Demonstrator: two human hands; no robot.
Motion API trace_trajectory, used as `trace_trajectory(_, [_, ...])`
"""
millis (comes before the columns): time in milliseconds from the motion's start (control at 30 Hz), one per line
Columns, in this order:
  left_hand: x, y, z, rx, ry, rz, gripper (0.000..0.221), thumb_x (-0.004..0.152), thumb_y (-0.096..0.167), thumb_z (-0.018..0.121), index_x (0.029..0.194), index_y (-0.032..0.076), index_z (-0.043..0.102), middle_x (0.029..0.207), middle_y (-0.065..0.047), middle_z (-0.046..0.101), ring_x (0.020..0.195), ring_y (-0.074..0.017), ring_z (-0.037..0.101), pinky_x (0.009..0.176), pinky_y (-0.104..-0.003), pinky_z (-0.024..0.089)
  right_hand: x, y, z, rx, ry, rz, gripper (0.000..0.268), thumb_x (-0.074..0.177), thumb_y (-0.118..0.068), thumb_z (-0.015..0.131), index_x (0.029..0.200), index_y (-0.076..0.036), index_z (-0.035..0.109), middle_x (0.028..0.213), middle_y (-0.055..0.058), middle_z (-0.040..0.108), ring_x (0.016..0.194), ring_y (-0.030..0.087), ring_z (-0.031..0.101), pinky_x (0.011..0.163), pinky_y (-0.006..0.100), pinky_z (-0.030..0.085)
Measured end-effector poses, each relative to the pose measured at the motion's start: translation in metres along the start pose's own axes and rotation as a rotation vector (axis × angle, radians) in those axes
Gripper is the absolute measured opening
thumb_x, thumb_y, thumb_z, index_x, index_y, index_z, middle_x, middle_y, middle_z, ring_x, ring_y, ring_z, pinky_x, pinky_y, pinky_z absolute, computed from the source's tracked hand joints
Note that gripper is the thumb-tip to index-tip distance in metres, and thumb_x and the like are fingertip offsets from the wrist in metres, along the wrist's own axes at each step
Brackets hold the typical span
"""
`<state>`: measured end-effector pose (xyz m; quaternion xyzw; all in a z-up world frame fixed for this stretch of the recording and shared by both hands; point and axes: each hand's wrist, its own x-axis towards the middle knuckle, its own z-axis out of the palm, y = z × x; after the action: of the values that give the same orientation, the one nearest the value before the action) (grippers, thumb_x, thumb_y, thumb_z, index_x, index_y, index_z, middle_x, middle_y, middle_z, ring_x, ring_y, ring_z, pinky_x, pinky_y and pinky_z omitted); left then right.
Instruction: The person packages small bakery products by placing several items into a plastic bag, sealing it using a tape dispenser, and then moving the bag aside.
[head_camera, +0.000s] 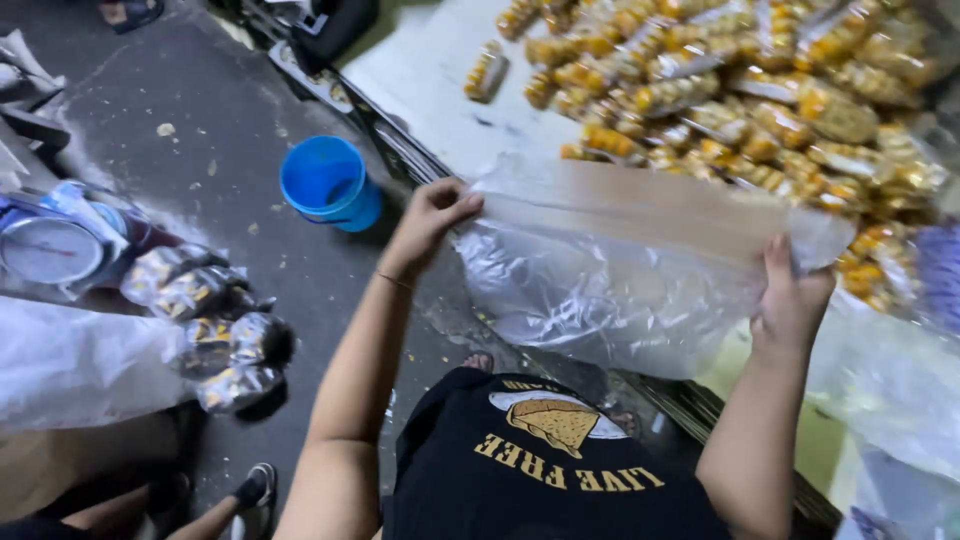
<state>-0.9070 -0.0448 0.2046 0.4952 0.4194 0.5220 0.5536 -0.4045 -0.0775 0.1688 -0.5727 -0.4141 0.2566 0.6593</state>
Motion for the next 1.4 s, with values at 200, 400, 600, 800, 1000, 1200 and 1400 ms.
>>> trace_trajectory(200, [-0.012, 0.065, 0.021, -0.221, 0.066, -0.008, 0.024, 0.089, 0.012, 0.076, 0.11, 0.001, 0.074, 0.104, -0.013, 0.077, 0.1, -0.0191, 0.073, 0.094, -0.028, 0.062, -0.069, -0.019, -0.003, -0.747, -0.002, -0.164, 0.028, 0.106, -0.023, 0.077, 0.119, 0.001, 0.068, 0.103, 0.02, 0.071, 0.091, 0.036, 0.067, 0.081, 0.046, 0.049])
trace_trajectory(400, [-0.028, 0.084, 0.019, -0.159, -0.222, -0.029, 0.04, 0.092, -0.004, 0.064, 0.132, -0.004, 0.064, 0.116, -0.017, 0.071, 0.092, -0.0152, 0.065, 0.074, -0.03, 0.061, -0.114, -0.163, 0.165, -0.603, -0.325, -0.4, 0.067, 0.084, -0.016, 0.089, 0.137, 0.003, 0.051, 0.133, 0.025, 0.052, 0.128, 0.042, 0.049, 0.111, 0.054, 0.041])
trace_trajectory(600, [-0.047, 0.097, -0.007, -0.062, -0.131, -0.05, 0.035, 0.092, 0.011, 0.075, 0.123, -0.004, 0.069, 0.108, -0.015, 0.074, 0.093, -0.0132, 0.068, 0.075, -0.027, 0.06, -0.097, -0.189, 0.282, -0.044, -0.841, 0.09, 0.021, 0.085, -0.01, 0.087, 0.102, -0.005, 0.076, 0.082, 0.002, 0.073, 0.078, 0.008, 0.066, 0.077, 0.023, 0.057])
trace_trajectory(800, [-0.055, 0.12, -0.007, 0.145, -0.061, 0.159, 0.019, 0.093, 0.023, 0.076, 0.109, 0.012, 0.079, 0.089, -0.01, 0.076, 0.083, -0.0234, 0.073, 0.081, -0.037, 0.058, -0.117, -0.178, 0.262, 0.222, -0.797, 0.185, 0.049, 0.072, 0.008, 0.089, 0.116, 0.003, 0.068, 0.09, 0.006, 0.064, 0.079, 0.011, 0.069, 0.072, 0.024, 0.061])
trace_trajectory(1000, [-0.052, 0.11, 0.01, 0.363, -0.201, 0.229, 0.016, 0.105, 0.029, 0.056, 0.105, 0.024, 0.071, 0.051, 0.001, 0.061, 0.052, -0.0104, 0.057, 0.058, -0.024, 0.048, -0.131, -0.178, 0.232, 0.103, -0.85, 0.031, 0.024, 0.105, -0.018, 0.063, 0.088, -0.002, 0.068, 0.072, 0.0, 0.055, 0.068, 0.006, 0.051, 0.061, 0.019, 0.044])
trace_trajectory(1200, [-0.06, 0.112, 0.031, 0.179, -1.048, 0.139, 0.015, 0.09, 0.026, 0.076, 0.092, 0.011, 0.077, 0.064, -0.008, 0.07, 0.061, -0.0115, 0.06, 0.06, -0.028, 0.048, -0.167, -0.174, 0.178, 0.814, -0.865, 0.123, 0.053, 0.111, -0.039, 0.045, 0.069, -0.006, 0.044, 0.068, 0.009, 0.04, 0.057, 0.02, 0.045, 0.055, 0.03, 0.038])
trace_trajectory(1400, [-0.064, 0.124, 0.076, 0.172, -0.764, 0.28, 0.017, 0.091, 0.015, 0.072, 0.103, 0.002, 0.074, 0.093, -0.021, 0.074, 0.088, -0.044, 0.072, 0.079, -0.05, 0.056, -0.173, -0.203, 0.134, 0.385, -0.582, 0.019, 0.02, 0.093, -0.012, 0.071, 0.088, 0.0, 0.055, 0.069, 0.01, 0.059, 0.06, 0.016, 0.055, 0.057, 0.025, 0.04])
